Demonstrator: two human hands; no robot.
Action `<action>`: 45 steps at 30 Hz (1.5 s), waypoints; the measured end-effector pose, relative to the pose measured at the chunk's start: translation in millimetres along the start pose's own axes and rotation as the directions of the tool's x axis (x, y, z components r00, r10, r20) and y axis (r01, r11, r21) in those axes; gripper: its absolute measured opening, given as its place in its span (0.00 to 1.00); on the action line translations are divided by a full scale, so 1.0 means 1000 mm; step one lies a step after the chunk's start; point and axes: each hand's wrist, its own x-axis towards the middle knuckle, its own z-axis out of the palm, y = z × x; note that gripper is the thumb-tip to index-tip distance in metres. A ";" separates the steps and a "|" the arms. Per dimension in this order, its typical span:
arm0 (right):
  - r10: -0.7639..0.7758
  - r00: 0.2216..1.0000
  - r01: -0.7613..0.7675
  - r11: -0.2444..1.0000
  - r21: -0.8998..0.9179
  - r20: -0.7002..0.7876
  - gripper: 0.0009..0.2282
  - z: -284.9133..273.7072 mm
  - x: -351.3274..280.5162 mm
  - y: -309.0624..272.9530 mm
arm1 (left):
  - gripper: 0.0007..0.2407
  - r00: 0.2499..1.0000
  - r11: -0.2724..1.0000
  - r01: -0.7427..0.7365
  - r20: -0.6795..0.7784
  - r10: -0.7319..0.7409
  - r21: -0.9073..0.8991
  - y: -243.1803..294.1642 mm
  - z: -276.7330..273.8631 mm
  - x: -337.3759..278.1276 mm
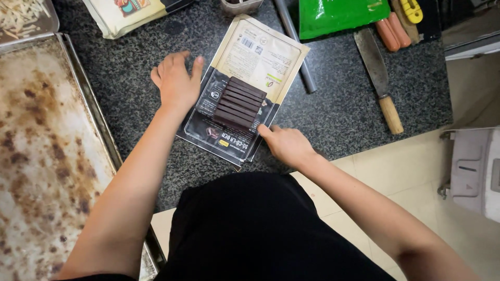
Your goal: The recorder takes a bar of dark chocolate out of a package and cuts it into pieces using a knife.
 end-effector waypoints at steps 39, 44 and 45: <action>-0.068 0.997 0.070 0.996 -0.049 0.037 0.10 0.003 0.016 0.009 | 0.11 0.981 0.990 -0.138 -0.132 0.141 0.032 0.010 0.009 -0.010; -0.074 0.996 0.075 0.997 -0.022 0.046 0.09 0.010 0.019 0.013 | 0.11 0.977 0.987 -0.134 -0.157 0.148 0.094 0.013 0.010 -0.011; -0.075 0.996 0.076 0.997 -0.003 0.049 0.09 0.011 0.020 0.014 | 0.12 0.974 0.984 -0.136 -0.163 0.154 0.114 0.014 0.010 -0.012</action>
